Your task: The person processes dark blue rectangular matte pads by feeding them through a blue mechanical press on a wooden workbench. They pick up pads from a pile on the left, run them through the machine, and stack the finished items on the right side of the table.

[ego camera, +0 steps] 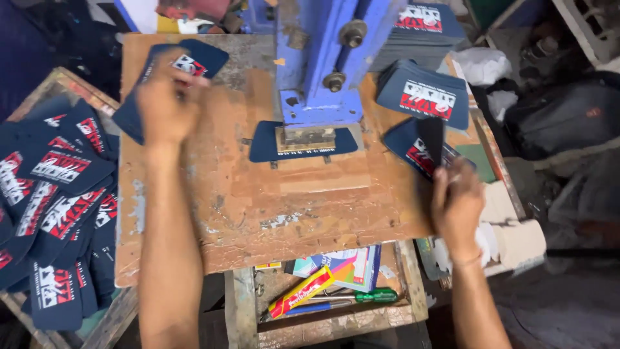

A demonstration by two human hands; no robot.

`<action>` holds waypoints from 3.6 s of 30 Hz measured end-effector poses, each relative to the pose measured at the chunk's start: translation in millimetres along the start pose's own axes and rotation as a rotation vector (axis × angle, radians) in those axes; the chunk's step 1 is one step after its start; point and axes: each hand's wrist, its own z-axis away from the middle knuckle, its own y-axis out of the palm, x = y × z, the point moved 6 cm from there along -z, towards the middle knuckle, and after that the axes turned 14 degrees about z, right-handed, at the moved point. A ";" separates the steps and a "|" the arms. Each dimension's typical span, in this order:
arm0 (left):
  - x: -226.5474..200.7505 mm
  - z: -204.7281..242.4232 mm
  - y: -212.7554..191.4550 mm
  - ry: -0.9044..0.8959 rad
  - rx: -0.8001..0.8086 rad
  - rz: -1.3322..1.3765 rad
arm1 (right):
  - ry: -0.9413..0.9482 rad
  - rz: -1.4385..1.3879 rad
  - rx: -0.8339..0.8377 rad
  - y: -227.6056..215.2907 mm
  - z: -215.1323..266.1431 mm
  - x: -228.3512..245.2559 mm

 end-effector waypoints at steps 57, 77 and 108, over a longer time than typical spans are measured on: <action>-28.4 1.1 -36.9 0.187 -0.538 -0.541 | -0.361 0.018 0.335 47.4 -47.8 181.6; -1.8 23.8 70.6 -0.230 0.641 0.007 | -0.565 -0.072 0.175 44.5 -15.9 251.7; 15.3 4.6 -22.4 -0.192 -0.172 -0.610 | -0.635 -0.341 0.136 -1.5 39.2 207.5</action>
